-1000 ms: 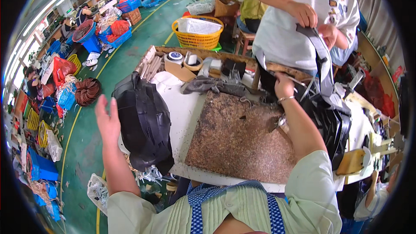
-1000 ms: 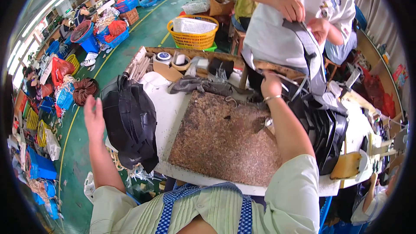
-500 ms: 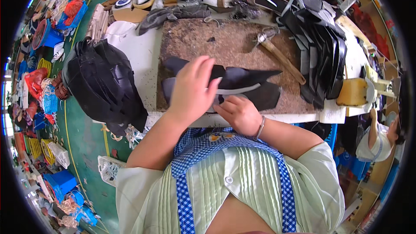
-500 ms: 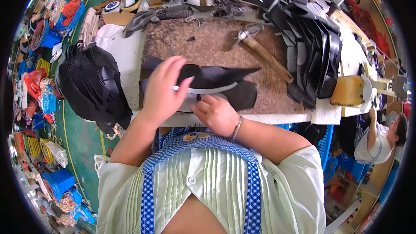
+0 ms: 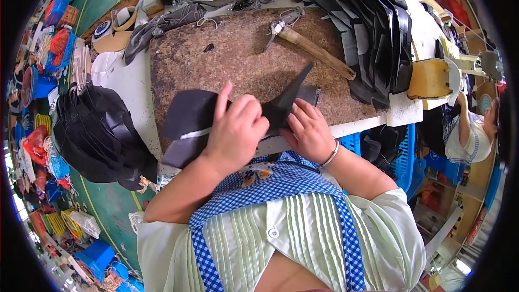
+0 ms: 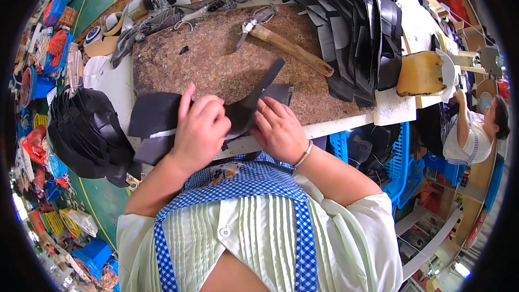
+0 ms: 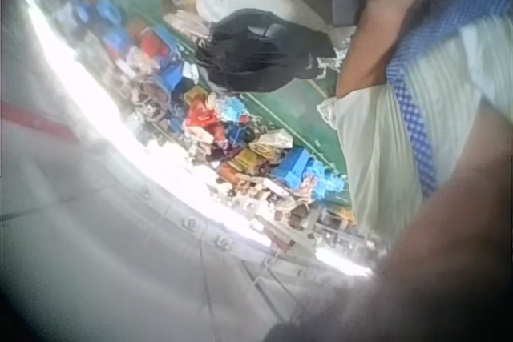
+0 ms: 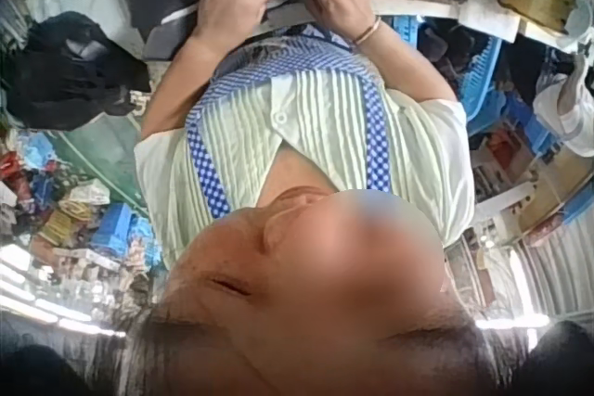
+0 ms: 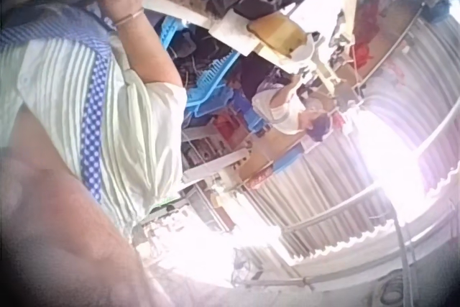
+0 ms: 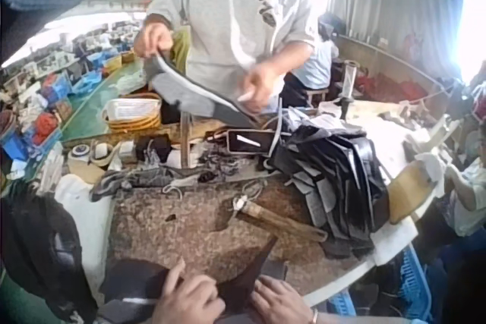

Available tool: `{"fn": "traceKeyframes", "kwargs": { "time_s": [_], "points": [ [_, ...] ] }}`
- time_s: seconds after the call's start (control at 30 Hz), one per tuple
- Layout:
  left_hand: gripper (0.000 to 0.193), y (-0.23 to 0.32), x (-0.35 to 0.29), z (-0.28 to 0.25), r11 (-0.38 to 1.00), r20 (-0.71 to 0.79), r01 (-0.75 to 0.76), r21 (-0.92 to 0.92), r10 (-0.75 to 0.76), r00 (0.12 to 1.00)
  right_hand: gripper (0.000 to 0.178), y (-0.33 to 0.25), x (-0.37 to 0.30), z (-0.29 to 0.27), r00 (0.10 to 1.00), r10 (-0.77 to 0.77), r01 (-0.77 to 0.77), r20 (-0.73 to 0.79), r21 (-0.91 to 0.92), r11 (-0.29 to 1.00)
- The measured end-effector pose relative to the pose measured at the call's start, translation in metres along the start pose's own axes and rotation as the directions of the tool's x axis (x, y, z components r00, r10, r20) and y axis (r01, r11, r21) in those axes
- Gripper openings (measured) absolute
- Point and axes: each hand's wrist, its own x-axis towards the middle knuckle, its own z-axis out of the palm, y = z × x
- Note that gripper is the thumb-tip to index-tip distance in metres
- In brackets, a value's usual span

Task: The person folds shoe components together by hand, retrieves a basket of shoe pieces, and applies glue to the shoe pieces using a brush.

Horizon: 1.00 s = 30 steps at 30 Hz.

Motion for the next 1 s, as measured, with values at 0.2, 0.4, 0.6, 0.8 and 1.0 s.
{"fn": "traceKeyframes", "kwargs": {
  "time_s": [0.2,0.4,0.6,0.8,1.0],
  "points": [
    [0.014,0.017,-0.011,0.021,0.986,0.087,-0.150,0.078,0.143,0.986,0.025,0.032,0.009,-0.025,0.678,0.705,-0.581,0.207,0.739,0.341],
    [0.013,0.014,-0.010,0.022,0.987,0.160,-0.159,-0.006,0.158,0.974,0.028,0.047,0.006,-0.017,0.895,0.414,-0.366,-0.164,0.258,0.894],
    [0.019,0.018,0.000,0.021,0.980,0.287,-0.167,0.104,0.131,0.949,0.030,0.041,0.011,-0.012,0.915,0.247,-0.262,-0.320,-0.004,0.965],
    [0.021,0.013,-0.018,0.025,0.964,0.309,-0.210,0.165,0.152,0.939,0.078,0.025,0.020,-0.040,0.885,-0.112,0.062,0.452,0.123,0.990],
    [0.020,0.016,-0.021,0.017,0.909,0.212,-0.272,0.316,0.212,0.954,0.081,0.012,0.012,-0.035,0.937,-0.011,0.029,0.348,-0.045,0.999]
  ]
}}
